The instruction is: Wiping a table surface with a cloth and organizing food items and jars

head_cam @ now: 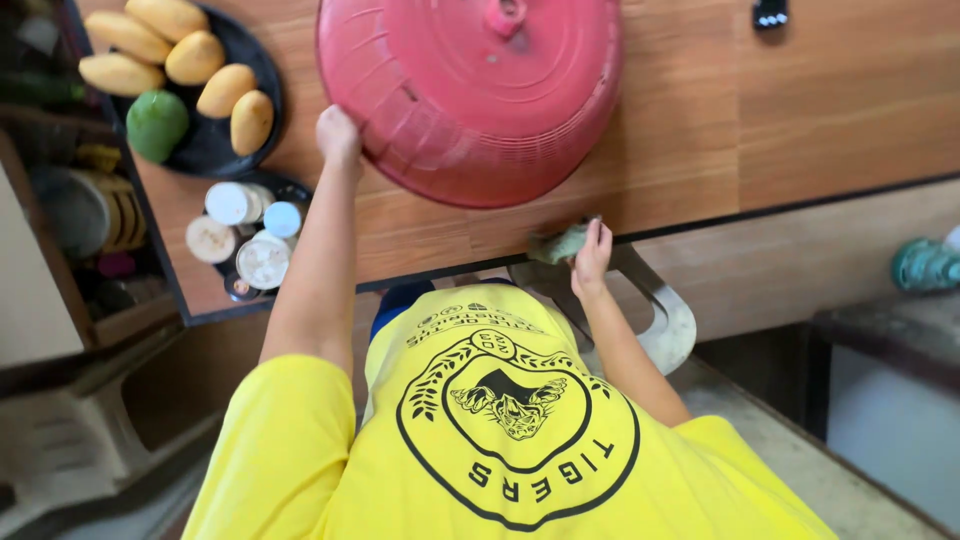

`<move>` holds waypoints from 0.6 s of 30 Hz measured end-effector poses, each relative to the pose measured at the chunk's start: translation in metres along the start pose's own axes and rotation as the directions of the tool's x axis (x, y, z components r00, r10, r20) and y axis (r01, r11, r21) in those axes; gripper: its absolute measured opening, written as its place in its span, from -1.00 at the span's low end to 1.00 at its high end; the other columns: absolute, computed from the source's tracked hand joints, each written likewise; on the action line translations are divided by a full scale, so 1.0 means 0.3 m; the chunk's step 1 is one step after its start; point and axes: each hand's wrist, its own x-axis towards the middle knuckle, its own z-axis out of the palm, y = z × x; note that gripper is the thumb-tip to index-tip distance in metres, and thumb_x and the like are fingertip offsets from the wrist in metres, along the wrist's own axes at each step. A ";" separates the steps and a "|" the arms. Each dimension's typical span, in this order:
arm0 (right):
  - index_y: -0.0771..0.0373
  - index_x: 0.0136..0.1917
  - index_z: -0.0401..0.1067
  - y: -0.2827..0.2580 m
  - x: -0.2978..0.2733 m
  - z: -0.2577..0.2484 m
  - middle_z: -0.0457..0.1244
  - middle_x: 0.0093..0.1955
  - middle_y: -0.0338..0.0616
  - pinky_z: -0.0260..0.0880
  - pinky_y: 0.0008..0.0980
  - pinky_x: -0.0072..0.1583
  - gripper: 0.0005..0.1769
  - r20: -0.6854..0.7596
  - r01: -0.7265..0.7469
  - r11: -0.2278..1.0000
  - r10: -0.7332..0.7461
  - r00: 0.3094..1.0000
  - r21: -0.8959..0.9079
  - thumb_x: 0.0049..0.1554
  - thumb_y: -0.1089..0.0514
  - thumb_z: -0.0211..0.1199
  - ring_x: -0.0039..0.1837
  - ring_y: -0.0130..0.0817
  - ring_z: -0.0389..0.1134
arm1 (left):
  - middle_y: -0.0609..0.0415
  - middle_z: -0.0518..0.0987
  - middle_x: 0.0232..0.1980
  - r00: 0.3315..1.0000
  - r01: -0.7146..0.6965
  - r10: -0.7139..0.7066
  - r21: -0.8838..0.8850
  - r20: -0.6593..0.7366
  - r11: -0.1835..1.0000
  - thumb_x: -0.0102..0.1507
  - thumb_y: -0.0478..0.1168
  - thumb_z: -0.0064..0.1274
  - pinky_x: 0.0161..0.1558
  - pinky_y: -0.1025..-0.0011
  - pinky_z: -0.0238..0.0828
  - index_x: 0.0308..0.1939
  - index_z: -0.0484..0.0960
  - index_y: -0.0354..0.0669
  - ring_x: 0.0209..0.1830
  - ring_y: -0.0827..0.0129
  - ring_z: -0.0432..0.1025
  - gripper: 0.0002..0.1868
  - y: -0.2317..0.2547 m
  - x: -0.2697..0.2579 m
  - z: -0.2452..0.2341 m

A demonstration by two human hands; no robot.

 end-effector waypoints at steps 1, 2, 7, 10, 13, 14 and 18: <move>0.13 0.48 0.19 0.022 0.021 -0.005 0.22 0.31 -0.06 0.36 -0.35 0.16 -0.37 0.044 0.061 0.996 -0.058 0.997 -0.060 0.31 -0.22 0.16 0.20 -0.38 0.29 | -0.22 0.62 -0.16 0.990 0.091 -0.100 0.093 0.101 0.992 0.30 -0.09 -0.39 -0.04 0.00 0.30 -0.23 0.67 -0.28 -0.08 -0.03 0.48 -0.52 -0.033 0.049 0.034; 0.09 0.51 0.15 0.042 0.042 -0.011 0.26 0.24 -0.11 0.47 -0.47 -0.11 -0.37 0.093 0.125 0.985 -0.114 0.989 -0.117 0.28 -0.17 0.10 0.04 -0.45 0.34 | 0.00 0.67 -0.31 0.959 0.170 -0.206 0.189 0.194 0.967 0.17 -0.16 -0.35 -0.27 0.16 0.33 -0.31 0.72 -0.17 -0.27 0.26 0.53 -0.56 -0.069 0.098 0.065; 0.52 0.55 0.03 0.183 -0.017 0.174 -0.12 0.58 0.50 -0.09 0.22 0.54 -0.18 0.504 0.754 0.175 -0.646 0.573 -0.633 0.29 -0.13 0.09 0.57 0.45 -0.09 | 0.13 0.55 -0.44 0.933 0.359 -0.347 -0.181 0.096 0.916 0.21 -0.16 -0.26 -0.38 0.24 0.34 -0.47 0.61 -0.10 -0.41 0.36 0.42 -0.68 0.061 -0.093 0.057; 0.51 0.56 0.01 0.361 0.055 0.334 -0.20 0.63 0.49 -0.11 0.18 0.58 -0.22 0.549 0.765 0.058 -0.662 0.510 -0.641 0.29 -0.06 0.08 0.63 0.44 -0.16 | 0.16 0.61 -0.22 0.921 0.383 -0.371 -0.104 0.114 0.918 0.23 -0.16 -0.20 -0.03 0.22 0.36 -0.27 0.69 0.03 -0.07 0.30 0.43 -0.72 0.052 -0.137 0.046; 0.42 0.57 0.00 0.450 0.050 0.453 -0.12 0.60 0.34 -0.01 0.02 0.55 -0.23 0.559 0.723 0.121 -0.552 0.619 -0.681 0.26 -0.01 0.13 0.60 0.25 -0.03 | 0.12 0.71 0.02 0.912 0.382 -0.369 -0.044 0.181 0.923 0.22 -0.19 -0.15 0.27 0.17 0.39 0.01 0.72 0.09 0.23 0.17 0.50 -0.62 0.047 -0.165 0.021; 0.35 0.62 -0.06 0.458 0.031 0.488 -0.10 0.60 0.21 0.07 -0.09 0.54 -0.25 0.579 0.716 0.201 -0.462 0.671 -0.669 0.28 0.06 0.11 0.60 0.11 0.02 | 0.12 0.71 0.03 0.916 0.346 -0.332 -0.025 0.225 0.938 0.16 -0.25 -0.15 0.29 0.19 0.36 0.07 0.67 0.04 0.25 0.20 0.49 -0.56 0.051 -0.175 0.006; 0.51 0.50 0.09 0.215 -0.281 0.598 0.03 0.46 0.41 0.27 0.03 0.40 -0.33 0.829 0.958 0.062 -0.488 0.273 -0.280 0.27 0.07 0.10 0.46 0.33 0.15 | 0.03 0.70 0.03 0.916 0.339 -0.316 -0.052 0.248 0.940 0.12 -0.29 -0.15 0.28 0.15 0.36 0.09 0.66 -0.03 0.25 0.15 0.49 -0.52 0.043 -0.218 0.014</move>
